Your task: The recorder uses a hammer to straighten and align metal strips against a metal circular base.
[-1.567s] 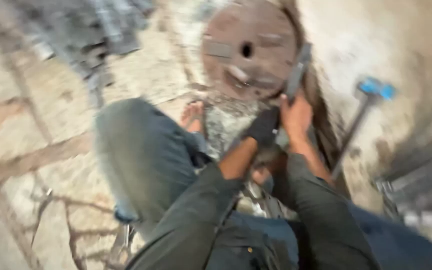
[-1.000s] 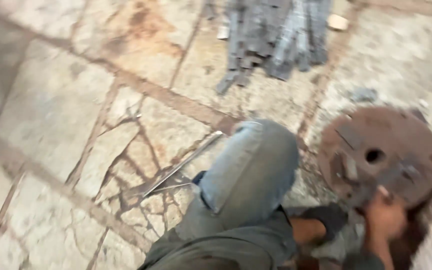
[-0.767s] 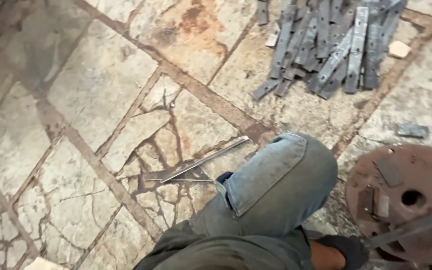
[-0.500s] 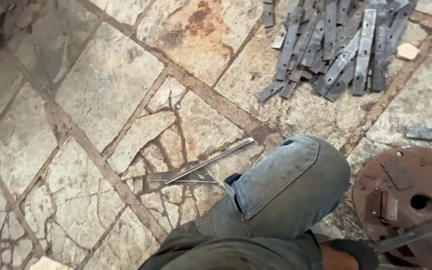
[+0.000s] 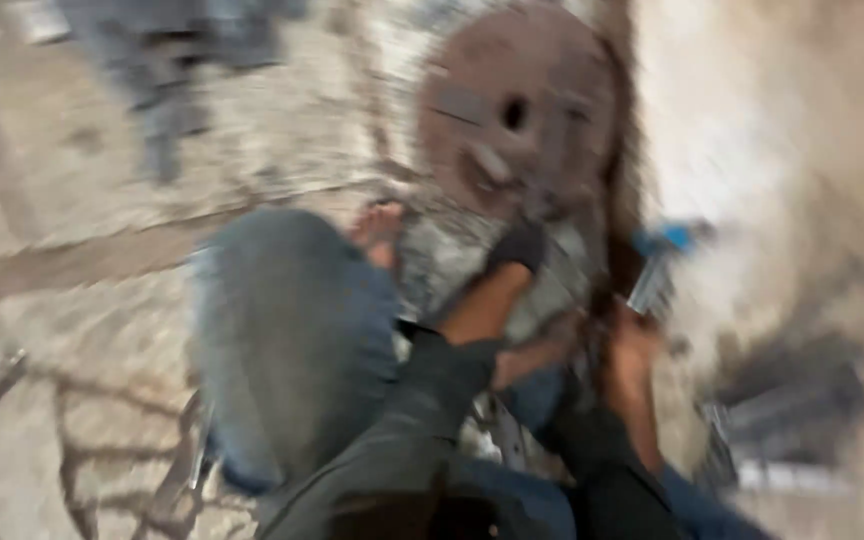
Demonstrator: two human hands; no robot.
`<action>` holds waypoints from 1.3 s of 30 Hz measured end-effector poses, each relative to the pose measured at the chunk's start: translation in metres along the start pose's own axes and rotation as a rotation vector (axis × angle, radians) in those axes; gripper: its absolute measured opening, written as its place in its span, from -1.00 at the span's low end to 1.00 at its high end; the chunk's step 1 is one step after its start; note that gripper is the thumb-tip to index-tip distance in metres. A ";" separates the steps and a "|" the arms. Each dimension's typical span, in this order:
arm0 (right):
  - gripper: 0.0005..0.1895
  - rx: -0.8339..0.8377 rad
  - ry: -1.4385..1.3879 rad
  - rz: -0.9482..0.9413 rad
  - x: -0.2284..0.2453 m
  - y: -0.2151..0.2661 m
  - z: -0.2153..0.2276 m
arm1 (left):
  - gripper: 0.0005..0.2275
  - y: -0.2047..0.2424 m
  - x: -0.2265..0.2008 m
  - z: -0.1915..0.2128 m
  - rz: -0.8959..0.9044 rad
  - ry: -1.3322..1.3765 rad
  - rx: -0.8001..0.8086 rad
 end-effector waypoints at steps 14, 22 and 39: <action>-0.64 -0.124 -0.250 0.541 0.227 0.064 -0.034 | -0.58 0.064 -0.071 0.110 0.230 -0.027 0.022; -0.51 0.021 0.173 0.257 0.206 0.010 -0.061 | -0.61 0.061 -0.076 0.113 0.142 -0.027 -0.028; -0.43 -0.288 0.020 0.712 0.203 0.051 -0.042 | -0.62 0.108 -0.042 0.100 0.230 -0.082 0.025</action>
Point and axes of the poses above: each hand's wrist, its own y-axis away from the middle knuckle, its own z-axis out of the back of the hand, x = y × z, the point moved 10 cm from there along -y, towards the middle knuckle, and after that the axes turned 5 degrees about x, right-handed, at the moved point
